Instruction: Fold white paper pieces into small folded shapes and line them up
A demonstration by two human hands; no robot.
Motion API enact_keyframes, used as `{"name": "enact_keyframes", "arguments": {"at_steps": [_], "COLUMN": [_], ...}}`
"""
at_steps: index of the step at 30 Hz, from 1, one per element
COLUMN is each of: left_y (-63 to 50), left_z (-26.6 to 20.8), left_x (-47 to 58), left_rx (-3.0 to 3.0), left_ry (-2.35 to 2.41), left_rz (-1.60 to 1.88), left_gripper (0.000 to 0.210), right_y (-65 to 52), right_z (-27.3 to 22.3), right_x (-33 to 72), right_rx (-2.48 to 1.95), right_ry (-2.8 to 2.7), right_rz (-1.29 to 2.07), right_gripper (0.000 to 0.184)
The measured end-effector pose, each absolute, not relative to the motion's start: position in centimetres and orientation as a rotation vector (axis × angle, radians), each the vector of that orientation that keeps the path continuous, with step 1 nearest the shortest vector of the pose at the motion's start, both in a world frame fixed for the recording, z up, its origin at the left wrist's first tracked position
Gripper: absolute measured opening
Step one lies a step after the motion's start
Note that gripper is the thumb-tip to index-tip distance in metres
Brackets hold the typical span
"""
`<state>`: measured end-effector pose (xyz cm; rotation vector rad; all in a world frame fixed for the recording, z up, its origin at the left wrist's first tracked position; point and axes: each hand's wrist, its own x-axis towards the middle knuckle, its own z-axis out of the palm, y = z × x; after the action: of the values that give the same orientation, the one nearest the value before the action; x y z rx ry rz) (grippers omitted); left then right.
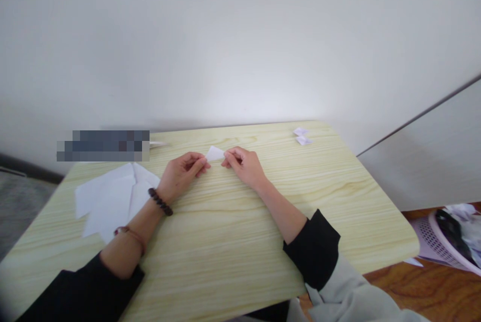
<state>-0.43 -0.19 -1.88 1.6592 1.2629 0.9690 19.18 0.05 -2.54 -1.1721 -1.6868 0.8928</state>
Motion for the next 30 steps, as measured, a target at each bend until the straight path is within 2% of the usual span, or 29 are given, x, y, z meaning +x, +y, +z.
{"name": "enact_keyframes", "arguments": {"at_steps": [30], "left_y": [-0.6], "left_z": [-0.8], "left_x": [-0.3], "left_rx": [1.831], "left_ry": [1.293], "left_rz": [0.804], "left_gripper": [0.032], "right_y": [0.0], "right_z": [-2.6], "right_x": [19.2], "right_rx": [-1.137], "right_ry": [-1.781], "right_rz": [0.887], "right_gripper": [0.020]}}
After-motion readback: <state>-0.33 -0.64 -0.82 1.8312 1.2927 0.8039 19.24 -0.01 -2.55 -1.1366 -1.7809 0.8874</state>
